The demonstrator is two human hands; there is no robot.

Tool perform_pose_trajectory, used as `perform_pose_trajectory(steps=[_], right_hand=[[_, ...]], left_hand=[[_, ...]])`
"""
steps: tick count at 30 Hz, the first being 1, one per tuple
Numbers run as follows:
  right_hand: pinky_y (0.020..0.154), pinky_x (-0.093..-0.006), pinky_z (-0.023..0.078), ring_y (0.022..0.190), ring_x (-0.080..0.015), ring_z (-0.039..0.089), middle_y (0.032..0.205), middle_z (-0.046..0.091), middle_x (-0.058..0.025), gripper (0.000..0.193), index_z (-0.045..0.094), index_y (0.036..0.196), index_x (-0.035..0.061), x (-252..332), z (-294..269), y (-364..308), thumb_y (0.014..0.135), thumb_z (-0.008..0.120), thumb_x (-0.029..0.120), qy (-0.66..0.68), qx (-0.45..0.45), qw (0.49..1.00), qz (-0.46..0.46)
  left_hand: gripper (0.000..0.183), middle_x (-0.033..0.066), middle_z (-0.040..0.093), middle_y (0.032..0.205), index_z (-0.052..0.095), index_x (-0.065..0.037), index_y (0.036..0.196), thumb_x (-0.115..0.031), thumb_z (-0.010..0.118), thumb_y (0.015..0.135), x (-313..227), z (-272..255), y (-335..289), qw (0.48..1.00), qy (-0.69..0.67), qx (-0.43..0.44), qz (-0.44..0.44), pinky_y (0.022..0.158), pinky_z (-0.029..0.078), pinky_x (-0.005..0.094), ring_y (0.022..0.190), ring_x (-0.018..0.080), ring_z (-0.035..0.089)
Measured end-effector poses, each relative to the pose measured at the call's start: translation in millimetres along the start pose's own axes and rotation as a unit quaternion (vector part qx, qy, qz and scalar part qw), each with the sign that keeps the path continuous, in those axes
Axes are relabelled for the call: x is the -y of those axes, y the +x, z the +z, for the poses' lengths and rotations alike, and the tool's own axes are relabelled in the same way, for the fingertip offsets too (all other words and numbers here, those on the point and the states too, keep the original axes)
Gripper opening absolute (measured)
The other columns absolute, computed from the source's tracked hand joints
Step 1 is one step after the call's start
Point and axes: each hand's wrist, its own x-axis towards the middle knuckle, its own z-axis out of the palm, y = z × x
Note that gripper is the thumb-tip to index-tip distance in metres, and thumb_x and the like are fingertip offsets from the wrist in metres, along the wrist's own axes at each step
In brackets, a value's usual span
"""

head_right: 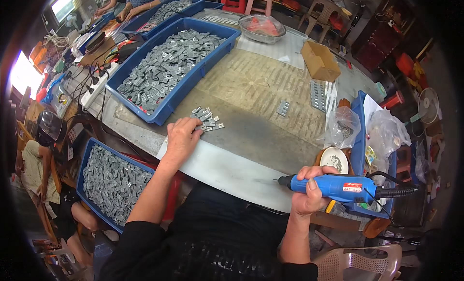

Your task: Using an electric screwdriver to assemble small metal components on a workbench in a factory setting.

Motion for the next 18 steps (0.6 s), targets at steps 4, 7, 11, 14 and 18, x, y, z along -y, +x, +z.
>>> perform_pose_trajectory(steps=[4,7,11,14,18], right_hand=[[0.059,-0.0307,0.040,0.061,-0.0176,0.047,0.071,0.048,-0.0072,0.042,0.040,0.104,0.0033,-0.3,0.7,-1.1,0.064,0.053,0.007,0.006,0.003,1.000,0.002],[0.060,-0.0304,0.040,0.061,-0.0173,0.046,0.071,0.048,-0.0071,0.043,0.040,0.104,0.0039,-0.3,0.5,-2.5,0.064,0.053,0.007,0.006,0.004,1.000,0.007],[0.060,-0.0302,0.040,0.061,-0.0176,0.046,0.072,0.047,-0.0072,0.044,0.040,0.105,0.0048,-0.4,-6.5,0.4,0.063,0.054,0.007,0.014,-0.008,1.000,0.007],[0.060,-0.0306,0.041,0.062,-0.0180,0.047,0.072,0.047,-0.0073,0.045,0.040,0.106,0.0053,-0.9,-5.4,1.4,0.063,0.055,0.007,0.025,-0.015,1.000,0.006],[0.058,-0.0316,0.042,0.061,-0.0188,0.047,0.073,0.047,-0.0080,0.044,0.040,0.106,0.0054,1.1,-13.3,5.2,0.064,0.055,0.006,0.026,-0.016,1.000,0.003]], left_hand=[[0.019,0.0003,0.057,0.078,0.059,-0.012,0.081,-0.011,0.066,0.063,1.6,-2.6,1.2,1.000,-0.007,-0.002,0.000,0.068,0.032,0.0358,0.080,0.0192,0.053],[0.020,0.0005,0.057,0.079,0.059,-0.012,0.082,-0.011,0.066,0.063,2.0,-5.7,0.0,1.000,-0.006,-0.001,-0.001,0.068,0.032,0.0358,0.080,0.0194,0.053],[0.020,0.0017,0.057,0.080,0.059,-0.011,0.083,-0.010,0.066,0.064,-15.2,-6.2,10.1,0.999,-0.038,-0.005,0.025,0.067,0.033,0.0355,0.079,0.0202,0.053],[0.020,0.0040,0.058,0.081,0.058,-0.008,0.083,-0.008,0.065,0.064,-38.0,-9.2,24.6,0.995,-0.079,0.001,0.060,0.067,0.034,0.0346,0.079,0.0220,0.053],[0.020,0.0064,0.058,0.081,0.058,-0.006,0.084,-0.006,0.064,0.065,-64.8,10.3,49.0,0.984,-0.125,0.036,0.123,0.069,0.036,0.0346,0.080,0.0239,0.054]])
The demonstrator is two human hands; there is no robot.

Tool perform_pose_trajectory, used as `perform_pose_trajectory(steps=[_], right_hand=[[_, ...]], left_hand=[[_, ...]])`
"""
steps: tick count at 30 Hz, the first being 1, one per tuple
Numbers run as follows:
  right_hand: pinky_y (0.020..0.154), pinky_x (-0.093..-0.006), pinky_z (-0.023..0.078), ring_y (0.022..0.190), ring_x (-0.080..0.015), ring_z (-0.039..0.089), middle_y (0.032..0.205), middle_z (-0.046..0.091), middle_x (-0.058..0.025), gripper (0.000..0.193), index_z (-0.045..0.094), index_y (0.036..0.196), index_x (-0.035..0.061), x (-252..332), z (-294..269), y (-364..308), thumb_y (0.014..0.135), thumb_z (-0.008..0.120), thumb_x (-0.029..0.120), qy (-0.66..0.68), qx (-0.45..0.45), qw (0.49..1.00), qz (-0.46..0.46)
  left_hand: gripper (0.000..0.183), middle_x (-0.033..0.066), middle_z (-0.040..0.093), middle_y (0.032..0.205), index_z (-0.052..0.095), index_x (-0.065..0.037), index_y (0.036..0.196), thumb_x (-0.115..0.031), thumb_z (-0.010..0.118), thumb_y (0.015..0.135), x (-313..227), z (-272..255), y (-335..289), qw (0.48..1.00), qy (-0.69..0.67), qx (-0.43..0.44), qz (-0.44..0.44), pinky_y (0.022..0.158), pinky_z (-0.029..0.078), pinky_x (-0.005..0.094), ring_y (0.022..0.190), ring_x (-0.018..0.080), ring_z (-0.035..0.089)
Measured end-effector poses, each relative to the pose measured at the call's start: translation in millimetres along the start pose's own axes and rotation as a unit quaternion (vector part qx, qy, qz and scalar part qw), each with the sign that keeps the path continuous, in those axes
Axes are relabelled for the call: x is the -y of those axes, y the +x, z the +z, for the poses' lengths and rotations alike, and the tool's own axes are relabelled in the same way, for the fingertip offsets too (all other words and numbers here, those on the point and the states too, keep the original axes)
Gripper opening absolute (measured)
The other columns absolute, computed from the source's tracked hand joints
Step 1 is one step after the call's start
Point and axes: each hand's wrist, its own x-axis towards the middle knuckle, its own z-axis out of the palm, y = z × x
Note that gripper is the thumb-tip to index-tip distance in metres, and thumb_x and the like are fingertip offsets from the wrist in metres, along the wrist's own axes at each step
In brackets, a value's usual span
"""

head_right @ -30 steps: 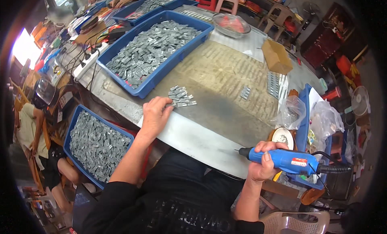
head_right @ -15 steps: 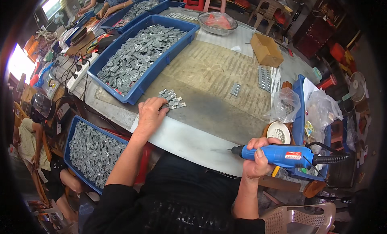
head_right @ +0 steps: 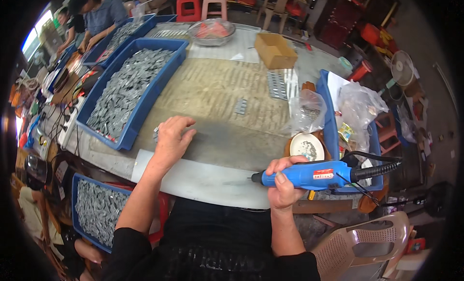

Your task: Using an electric screwdriver to assemble small metal components on a workbench in a factory setting.

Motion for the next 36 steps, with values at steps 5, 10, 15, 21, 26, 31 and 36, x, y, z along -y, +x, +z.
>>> perform_pose_trajectory(steps=[5,10,15,21,26,31,36], right_hand=[[0.057,-0.0316,0.042,0.060,-0.0196,0.047,0.072,0.047,-0.0086,0.043,0.039,0.105,0.0052,5.3,-12.6,3.7,0.064,0.055,0.007,-0.003,-0.017,1.000,-0.010],[0.057,-0.0311,0.042,0.059,-0.0191,0.048,0.072,0.048,-0.0083,0.044,0.040,0.104,0.0056,13.6,-24.9,9.0,0.064,0.055,0.010,-0.014,-0.044,0.999,-0.020],[0.059,-0.0298,0.041,0.059,-0.0185,0.048,0.071,0.049,-0.0070,0.044,0.041,0.104,0.0066,13.5,-34.0,13.6,0.063,0.056,0.013,-0.012,-0.066,0.997,-0.021],[0.056,-0.0322,0.043,0.058,-0.0203,0.049,0.072,0.048,-0.0096,0.043,0.038,0.103,0.0042,11.3,-40.0,17.4,0.064,0.055,0.008,0.009,-0.066,0.997,-0.030],[0.059,-0.0300,0.041,0.060,-0.0187,0.048,0.072,0.049,-0.0074,0.043,0.042,0.103,0.0061,12.2,-40.7,17.5,0.063,0.057,0.014,-0.016,-0.087,0.996,-0.021],[0.059,-0.0297,0.041,0.060,-0.0188,0.048,0.071,0.048,-0.0076,0.043,0.042,0.102,0.0056,14.0,-42.3,17.4,0.063,0.056,0.014,-0.023,-0.090,0.995,-0.026],[0.057,-0.0318,0.043,0.059,-0.0206,0.049,0.072,0.049,-0.0099,0.042,0.038,0.104,0.0036,15.8,-45.7,18.0,0.065,0.053,0.008,-0.005,-0.078,0.996,-0.050]], left_hand=[[0.017,0.0095,0.058,0.080,0.059,-0.005,0.083,-0.004,0.062,0.066,-2.3,55.9,34.8,0.995,-0.050,0.062,0.057,0.069,0.039,0.0372,0.081,0.0271,0.054],[0.015,0.0100,0.058,0.080,0.060,-0.006,0.084,-0.007,0.060,0.069,-1.0,98.6,57.5,0.993,-0.031,0.101,0.052,0.071,0.038,0.0373,0.081,0.0276,0.053],[0.014,0.0071,0.059,0.081,0.060,-0.008,0.084,-0.008,0.060,0.069,-6.2,119.3,67.0,0.993,-0.017,0.103,0.052,0.074,0.036,0.0374,0.083,0.0265,0.052],[0.013,0.0038,0.058,0.080,0.060,-0.011,0.082,-0.009,0.059,0.070,-6.5,128.0,67.2,0.992,0.018,0.099,0.072,0.069,0.035,0.0377,0.082,0.0232,0.052],[0.013,0.0047,0.057,0.082,0.059,-0.010,0.083,-0.009,0.060,0.071,-8.3,124.7,64.9,0.991,0.018,0.116,0.067,0.072,0.034,0.0372,0.082,0.0237,0.052],[0.013,0.0049,0.057,0.082,0.059,-0.009,0.083,-0.010,0.060,0.070,-12.0,118.7,60.5,0.989,0.020,0.132,0.068,0.072,0.035,0.0369,0.082,0.0233,0.052],[0.012,0.0058,0.057,0.080,0.060,-0.008,0.081,-0.010,0.061,0.070,-13.7,116.6,57.2,0.993,-0.008,0.100,0.057,0.070,0.037,0.0374,0.082,0.0255,0.053]])
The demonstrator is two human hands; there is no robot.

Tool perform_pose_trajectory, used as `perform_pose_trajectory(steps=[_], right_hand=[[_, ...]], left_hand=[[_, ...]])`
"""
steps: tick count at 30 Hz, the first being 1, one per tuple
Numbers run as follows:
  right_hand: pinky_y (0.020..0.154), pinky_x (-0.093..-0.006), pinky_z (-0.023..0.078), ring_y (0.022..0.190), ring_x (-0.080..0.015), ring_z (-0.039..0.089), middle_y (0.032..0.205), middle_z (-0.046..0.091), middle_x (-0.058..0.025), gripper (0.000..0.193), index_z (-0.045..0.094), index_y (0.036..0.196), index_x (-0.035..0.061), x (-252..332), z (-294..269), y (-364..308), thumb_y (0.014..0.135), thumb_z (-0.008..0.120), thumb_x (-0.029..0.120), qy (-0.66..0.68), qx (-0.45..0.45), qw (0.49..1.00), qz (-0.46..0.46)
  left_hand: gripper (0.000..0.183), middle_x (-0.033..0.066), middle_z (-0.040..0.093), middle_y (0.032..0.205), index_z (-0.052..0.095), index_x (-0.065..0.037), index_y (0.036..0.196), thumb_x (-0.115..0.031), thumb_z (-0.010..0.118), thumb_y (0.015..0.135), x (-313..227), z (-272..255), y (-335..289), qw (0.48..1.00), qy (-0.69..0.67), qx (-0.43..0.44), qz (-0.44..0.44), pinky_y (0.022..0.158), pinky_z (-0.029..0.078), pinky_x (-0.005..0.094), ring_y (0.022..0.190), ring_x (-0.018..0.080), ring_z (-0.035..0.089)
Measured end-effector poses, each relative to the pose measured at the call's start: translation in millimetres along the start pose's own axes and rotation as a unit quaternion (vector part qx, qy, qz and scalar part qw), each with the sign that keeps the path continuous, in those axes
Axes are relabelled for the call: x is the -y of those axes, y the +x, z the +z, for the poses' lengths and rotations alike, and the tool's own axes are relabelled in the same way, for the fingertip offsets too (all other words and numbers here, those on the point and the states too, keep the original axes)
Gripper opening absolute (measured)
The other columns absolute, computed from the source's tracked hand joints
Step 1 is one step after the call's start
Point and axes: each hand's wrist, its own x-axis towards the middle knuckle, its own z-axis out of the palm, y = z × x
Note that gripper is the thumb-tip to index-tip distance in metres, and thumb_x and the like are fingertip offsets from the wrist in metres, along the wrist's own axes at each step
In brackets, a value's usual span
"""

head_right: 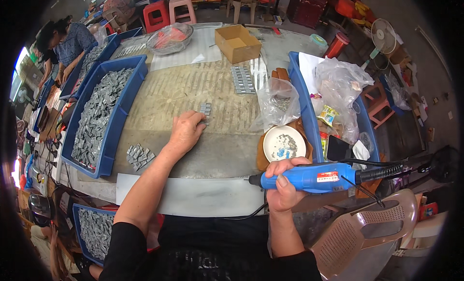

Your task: Using an electric screwdriver to assemble small metal components on a workbench in a factory setting.

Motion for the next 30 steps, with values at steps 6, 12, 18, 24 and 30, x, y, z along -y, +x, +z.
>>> perform_pose_trajectory(steps=[6,12,18,24,30], right_hand=[[0.059,-0.0315,0.043,0.061,-0.0199,0.049,0.072,0.048,-0.0092,0.040,0.039,0.102,0.0037,9.5,-10.1,8.0,0.064,0.053,0.007,-0.020,-0.011,0.998,-0.055],[0.058,-0.0313,0.044,0.058,-0.0201,0.050,0.070,0.048,-0.0098,0.040,0.040,0.101,0.0010,12.9,-13.3,24.0,0.063,0.052,0.001,-0.041,-0.054,0.989,-0.133],[0.058,-0.0313,0.044,0.059,-0.0193,0.052,0.071,0.049,-0.0091,0.036,0.040,0.099,-0.0011,9.7,-26.5,40.5,0.064,0.051,-0.001,-0.076,-0.089,0.978,-0.173],[0.060,-0.0294,0.045,0.061,-0.0163,0.052,0.074,0.049,-0.0073,0.037,0.039,0.101,-0.0028,-4.8,-31.8,56.2,0.067,0.053,-0.004,-0.113,-0.090,0.973,-0.178],[0.059,-0.0304,0.044,0.059,-0.0180,0.050,0.071,0.047,-0.0071,0.032,0.042,0.097,-0.0024,-15.5,-27.9,64.4,0.066,0.052,-0.001,-0.121,-0.116,0.977,-0.133]], left_hand=[[0.009,0.0047,0.055,0.079,0.060,-0.010,0.078,-0.011,0.061,0.069,-5.2,2.7,-5.4,0.999,-0.001,0.041,-0.016,0.070,0.035,0.0381,0.084,0.0232,0.052],[0.010,0.0089,0.057,0.077,0.060,-0.005,0.077,-0.008,0.061,0.068,-15.3,-9.5,-19.0,0.998,-0.025,0.059,0.000,0.064,0.041,0.0369,0.074,0.0281,0.055],[0.009,0.0084,0.056,0.076,0.059,-0.004,0.076,-0.007,0.062,0.068,-32.7,-16.0,-31.8,0.994,-0.050,0.093,0.000,0.064,0.040,0.0363,0.073,0.0274,0.054],[0.009,0.0081,0.056,0.075,0.059,-0.004,0.076,-0.007,0.062,0.068,-43.7,-20.1,-40.5,0.992,-0.050,0.112,0.012,0.065,0.039,0.0362,0.073,0.0267,0.054],[0.011,0.0082,0.056,0.075,0.059,-0.004,0.078,-0.006,0.062,0.068,-49.4,-21.7,-45.8,0.991,-0.045,0.122,0.015,0.066,0.039,0.0360,0.075,0.0267,0.054]])
